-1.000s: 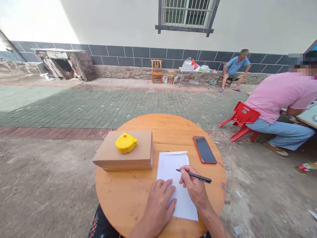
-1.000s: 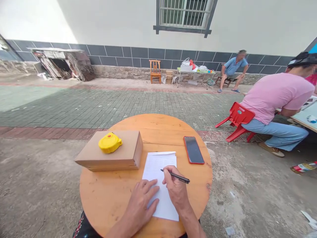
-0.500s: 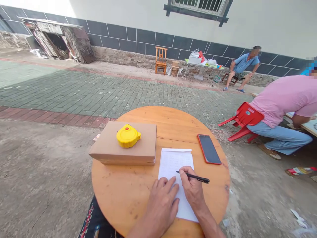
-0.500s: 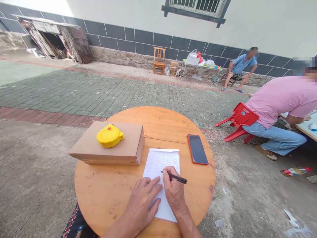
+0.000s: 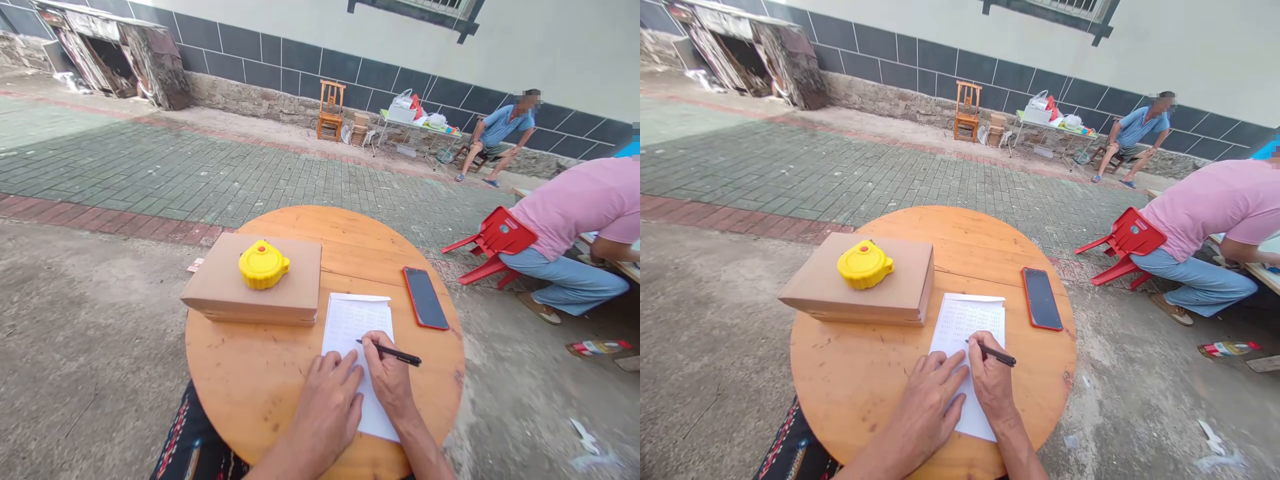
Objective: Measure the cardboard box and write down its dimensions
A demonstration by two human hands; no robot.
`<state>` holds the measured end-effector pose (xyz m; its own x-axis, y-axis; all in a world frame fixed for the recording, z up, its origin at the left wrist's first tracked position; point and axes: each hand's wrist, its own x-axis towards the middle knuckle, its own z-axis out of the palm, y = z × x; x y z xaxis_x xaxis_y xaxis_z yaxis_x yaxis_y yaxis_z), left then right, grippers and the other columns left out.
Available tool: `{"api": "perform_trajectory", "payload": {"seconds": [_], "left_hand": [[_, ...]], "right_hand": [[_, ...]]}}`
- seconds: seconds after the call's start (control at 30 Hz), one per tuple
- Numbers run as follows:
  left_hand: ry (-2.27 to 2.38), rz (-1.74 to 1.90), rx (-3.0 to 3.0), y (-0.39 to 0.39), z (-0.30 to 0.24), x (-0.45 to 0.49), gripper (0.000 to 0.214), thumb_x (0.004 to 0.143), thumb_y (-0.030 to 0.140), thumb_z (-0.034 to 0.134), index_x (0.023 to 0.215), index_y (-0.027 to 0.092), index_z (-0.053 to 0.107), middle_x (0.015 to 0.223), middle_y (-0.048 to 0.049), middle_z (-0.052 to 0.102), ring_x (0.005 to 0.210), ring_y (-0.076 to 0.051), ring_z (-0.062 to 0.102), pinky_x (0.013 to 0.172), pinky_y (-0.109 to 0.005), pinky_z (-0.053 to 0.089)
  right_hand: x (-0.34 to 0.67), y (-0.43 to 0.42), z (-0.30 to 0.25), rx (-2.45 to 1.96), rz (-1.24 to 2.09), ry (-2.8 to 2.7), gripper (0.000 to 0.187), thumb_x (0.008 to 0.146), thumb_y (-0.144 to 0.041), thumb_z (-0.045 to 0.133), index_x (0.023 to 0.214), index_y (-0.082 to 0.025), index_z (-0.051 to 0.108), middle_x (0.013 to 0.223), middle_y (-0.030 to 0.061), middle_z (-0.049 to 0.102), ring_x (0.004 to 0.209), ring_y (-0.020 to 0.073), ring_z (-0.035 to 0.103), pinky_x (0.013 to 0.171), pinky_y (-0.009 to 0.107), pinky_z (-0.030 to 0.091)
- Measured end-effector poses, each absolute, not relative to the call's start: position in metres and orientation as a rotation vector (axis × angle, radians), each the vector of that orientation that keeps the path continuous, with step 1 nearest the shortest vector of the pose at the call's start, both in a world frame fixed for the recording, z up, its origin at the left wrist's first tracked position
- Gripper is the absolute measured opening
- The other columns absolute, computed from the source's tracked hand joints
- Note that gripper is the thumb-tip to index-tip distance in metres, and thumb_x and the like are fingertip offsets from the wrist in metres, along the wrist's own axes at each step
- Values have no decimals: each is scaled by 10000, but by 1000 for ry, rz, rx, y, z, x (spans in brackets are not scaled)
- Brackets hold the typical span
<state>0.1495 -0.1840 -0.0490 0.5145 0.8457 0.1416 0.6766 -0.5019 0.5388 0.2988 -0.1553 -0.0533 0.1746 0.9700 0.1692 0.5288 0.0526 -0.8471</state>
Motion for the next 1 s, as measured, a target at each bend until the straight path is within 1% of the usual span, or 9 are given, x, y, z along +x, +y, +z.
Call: {"api": "perform_trajectory", "payload": {"seconds": [0.37,0.67,1.0], "left_hand": [[1243,547,2333,-184,-49,149,255,875,189,526,1124,233,557,1370,19,531,1025,-245,452,904,-451,426],[1253,542,2325,-183,-46,150,213,874,186,531,1081,232,550,1348,24,533,1024,-235,444,923,-440,421],[1251,542,2326,-182,-47,149,209,877,196,537,1081,236,551,1368,25,521,1036,-239,445,933,-436,411]], "right_hand": [[298,-155,-53,-1593,637,-1463,256,918,-380,475,773,-201,587,672,-15,580,628,147,547,627,242,448],[301,-156,-56,-1602,640,-1481,267,932,-395,460,793,-202,582,705,-8,587,663,152,555,665,252,451],[298,-153,-55,-1601,635,-1469,258,924,-390,468,788,-203,583,698,-8,589,653,154,562,652,254,457]]}}
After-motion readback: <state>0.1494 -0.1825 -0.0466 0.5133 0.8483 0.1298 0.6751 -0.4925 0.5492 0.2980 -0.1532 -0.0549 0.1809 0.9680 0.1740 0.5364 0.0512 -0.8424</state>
